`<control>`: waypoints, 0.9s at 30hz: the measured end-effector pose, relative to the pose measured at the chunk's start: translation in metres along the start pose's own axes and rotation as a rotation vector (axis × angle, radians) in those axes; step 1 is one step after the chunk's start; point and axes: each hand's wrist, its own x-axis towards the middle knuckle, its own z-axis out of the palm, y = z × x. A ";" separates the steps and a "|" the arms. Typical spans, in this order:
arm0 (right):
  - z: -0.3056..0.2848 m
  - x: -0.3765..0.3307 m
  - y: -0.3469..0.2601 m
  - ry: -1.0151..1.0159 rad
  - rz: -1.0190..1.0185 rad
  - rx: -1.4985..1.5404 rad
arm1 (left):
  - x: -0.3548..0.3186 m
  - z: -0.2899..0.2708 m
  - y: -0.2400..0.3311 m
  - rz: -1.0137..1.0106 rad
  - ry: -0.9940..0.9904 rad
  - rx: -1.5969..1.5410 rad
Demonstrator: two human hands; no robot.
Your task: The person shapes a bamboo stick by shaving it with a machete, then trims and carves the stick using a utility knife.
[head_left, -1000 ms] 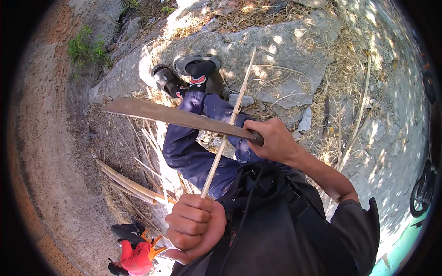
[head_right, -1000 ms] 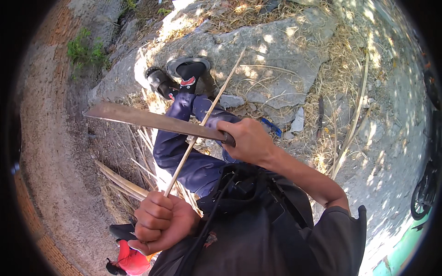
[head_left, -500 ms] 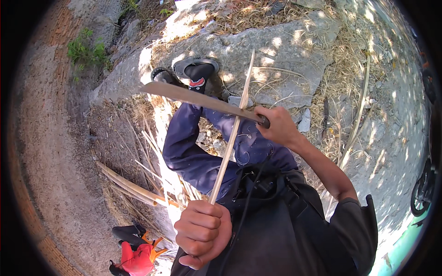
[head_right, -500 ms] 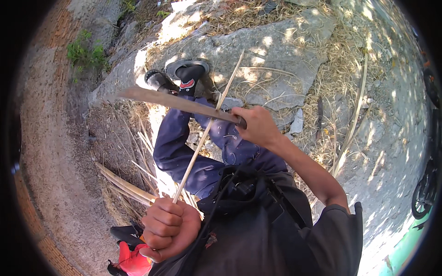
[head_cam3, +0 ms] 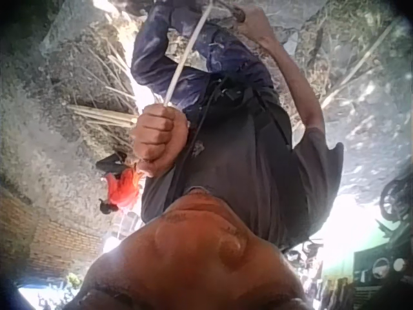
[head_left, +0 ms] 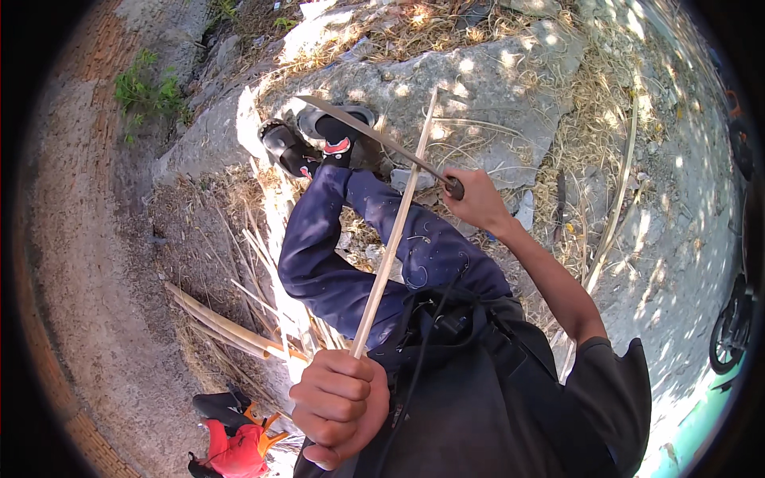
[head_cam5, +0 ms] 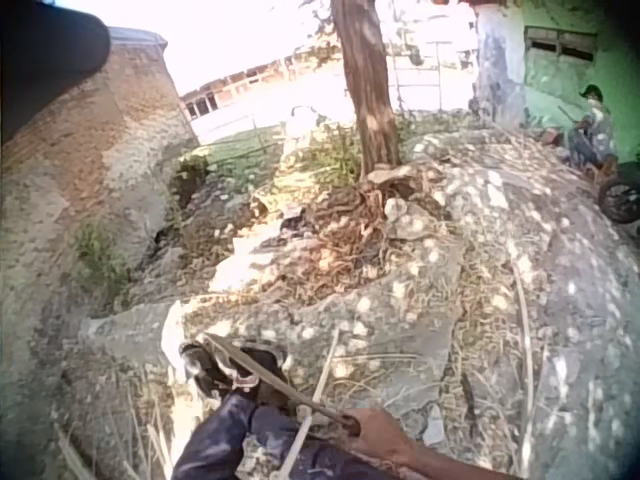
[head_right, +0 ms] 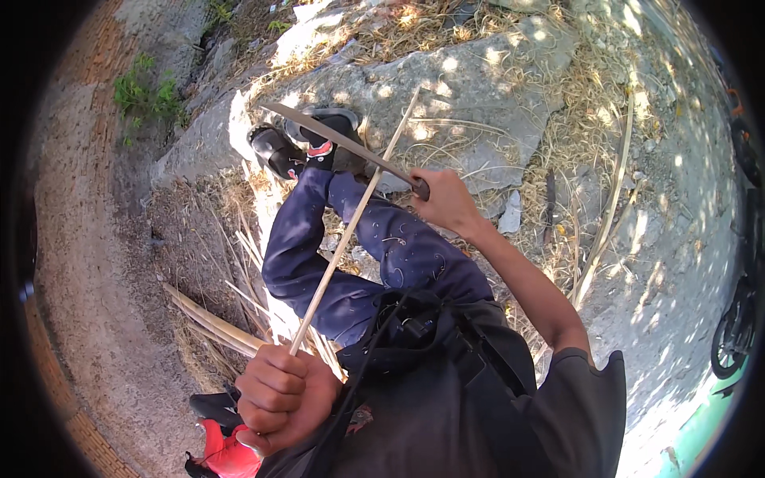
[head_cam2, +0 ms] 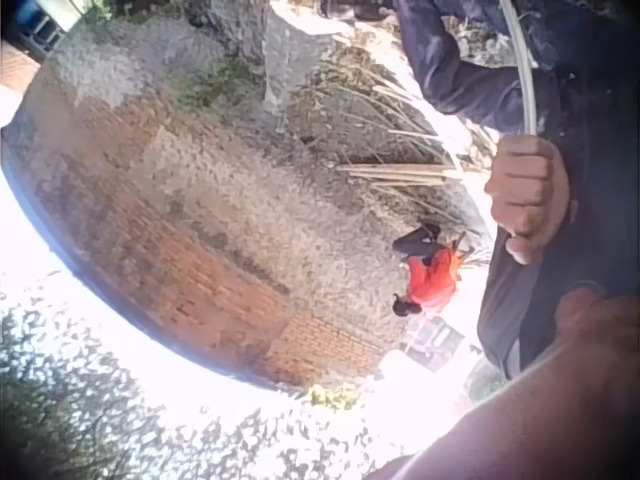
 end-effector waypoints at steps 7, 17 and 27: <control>0.007 0.011 0.016 0.032 0.138 0.061 | 0.003 0.008 -0.007 -0.026 -0.252 -0.093; -0.039 -0.053 -0.085 -0.277 -0.177 0.129 | 0.031 -0.003 -0.006 -0.200 -0.431 -0.146; -0.048 -0.085 -0.108 -0.328 -0.217 0.096 | 0.023 -0.007 -0.007 -0.190 -0.543 -0.271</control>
